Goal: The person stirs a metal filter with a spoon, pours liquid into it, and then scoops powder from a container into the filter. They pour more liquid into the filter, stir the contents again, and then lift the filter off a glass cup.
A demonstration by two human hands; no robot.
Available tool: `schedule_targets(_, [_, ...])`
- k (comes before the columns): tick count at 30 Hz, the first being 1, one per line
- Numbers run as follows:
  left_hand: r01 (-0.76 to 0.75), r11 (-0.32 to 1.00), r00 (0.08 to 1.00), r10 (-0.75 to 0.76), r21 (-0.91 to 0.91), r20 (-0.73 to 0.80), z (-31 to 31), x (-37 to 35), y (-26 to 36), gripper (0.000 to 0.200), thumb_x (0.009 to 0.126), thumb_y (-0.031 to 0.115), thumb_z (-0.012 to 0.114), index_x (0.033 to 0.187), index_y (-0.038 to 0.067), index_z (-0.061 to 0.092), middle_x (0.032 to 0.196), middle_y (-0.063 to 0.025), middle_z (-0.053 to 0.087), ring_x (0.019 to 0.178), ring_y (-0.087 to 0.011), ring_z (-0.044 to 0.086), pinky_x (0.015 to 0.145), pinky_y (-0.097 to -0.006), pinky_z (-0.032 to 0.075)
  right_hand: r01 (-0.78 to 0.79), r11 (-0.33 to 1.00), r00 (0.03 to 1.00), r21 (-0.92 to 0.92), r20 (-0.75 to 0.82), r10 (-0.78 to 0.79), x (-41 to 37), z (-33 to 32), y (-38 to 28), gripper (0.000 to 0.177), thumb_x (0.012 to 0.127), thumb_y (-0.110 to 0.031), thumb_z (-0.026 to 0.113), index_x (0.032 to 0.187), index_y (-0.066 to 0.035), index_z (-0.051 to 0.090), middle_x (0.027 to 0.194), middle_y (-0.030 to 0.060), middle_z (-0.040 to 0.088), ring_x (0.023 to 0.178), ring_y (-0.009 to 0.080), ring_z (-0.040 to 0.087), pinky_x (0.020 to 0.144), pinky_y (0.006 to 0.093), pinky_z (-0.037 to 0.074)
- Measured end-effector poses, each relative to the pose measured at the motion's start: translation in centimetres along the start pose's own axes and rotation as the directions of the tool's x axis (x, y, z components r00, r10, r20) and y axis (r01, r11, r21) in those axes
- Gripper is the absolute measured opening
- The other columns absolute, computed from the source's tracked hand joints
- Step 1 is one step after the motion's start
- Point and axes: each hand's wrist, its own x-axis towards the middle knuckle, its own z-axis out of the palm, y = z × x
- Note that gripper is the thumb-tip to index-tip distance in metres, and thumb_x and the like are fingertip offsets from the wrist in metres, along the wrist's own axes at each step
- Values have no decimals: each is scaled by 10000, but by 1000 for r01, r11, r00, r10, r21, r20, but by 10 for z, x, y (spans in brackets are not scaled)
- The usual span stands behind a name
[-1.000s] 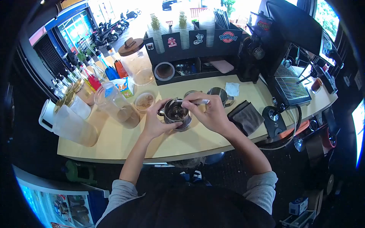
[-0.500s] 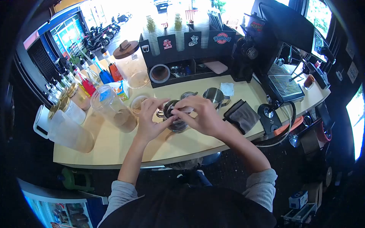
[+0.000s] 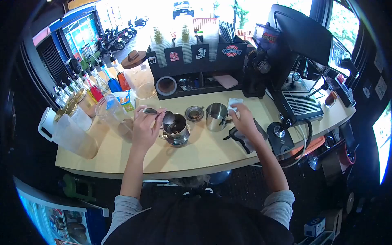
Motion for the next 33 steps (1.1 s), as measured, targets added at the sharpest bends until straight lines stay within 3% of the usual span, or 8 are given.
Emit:
schedule_targets(2, [22,1000,1000,-22,14,-18,-2,0,1,78,861,111,644,923,94,688,779,-29,637,736,-195,594,898,-402,394,-60,998,997,22,59,59,-13,9,25,218,916,-172,604,1024,17,595,911,143,662,828,203,631,765,323,482])
schedule_targets(4, [46,998,998,-45,33,-34,-2,0,3,84,862,111,642,930,92,689,785,-34,646,727,-198,595,897,-402,394,-354,838,932,415,227,282,-24,19,31,207,963,-162,544,1002,39,574,918,118,670,877,148,626,784,296,478])
schedule_targets(5, [67,998,997,-66,15,-44,-2,0,5,94,863,104,640,941,87,689,770,-36,644,720,-197,596,887,-395,396,-320,814,946,484,208,248,-27,24,34,169,986,-143,508,963,16,557,850,48,633,827,86,577,750,261,459])
schedule_targets(12, [160,986,984,-163,-52,-67,-5,1,8,139,860,79,631,987,72,689,748,-35,652,682,-174,610,803,-333,400,-288,565,946,773,141,291,-27,45,28,168,988,-150,505,839,-75,480,759,-45,451,731,59,417,694,220,352])
schedule_targets(15, [192,981,980,-193,-33,-53,-10,0,8,124,863,79,636,966,49,699,835,-57,705,725,-186,623,762,-313,421,-252,597,960,762,119,254,-15,41,19,167,988,-148,499,837,-82,471,743,-50,428,724,56,395,690,224,339])
schedule_targets(28, [240,967,967,-246,-85,-69,-15,-5,-3,112,851,75,641,945,45,695,811,-48,703,705,-166,632,786,-299,420,-227,603,971,765,222,84,44,14,-68,153,938,-94,587,855,-59,464,747,-2,567,689,43,542,641,229,466])
schedule_targets(30, [240,961,963,-253,-136,-90,-12,-6,-6,137,856,114,643,980,90,695,642,-23,597,649,-162,593,835,-345,407,-197,646,975,738,218,48,52,13,-80,159,931,-90,596,852,-56,462,748,3,576,677,38,543,618,228,475])
schedule_targets(33, [210,967,967,-227,-145,-113,-8,-6,-10,137,853,113,642,976,86,697,622,-15,582,651,-166,581,843,-347,404,-201,652,970,731,242,27,61,13,-96,167,917,-75,608,846,-52,458,728,-15,551,664,22,527,599,221,505])
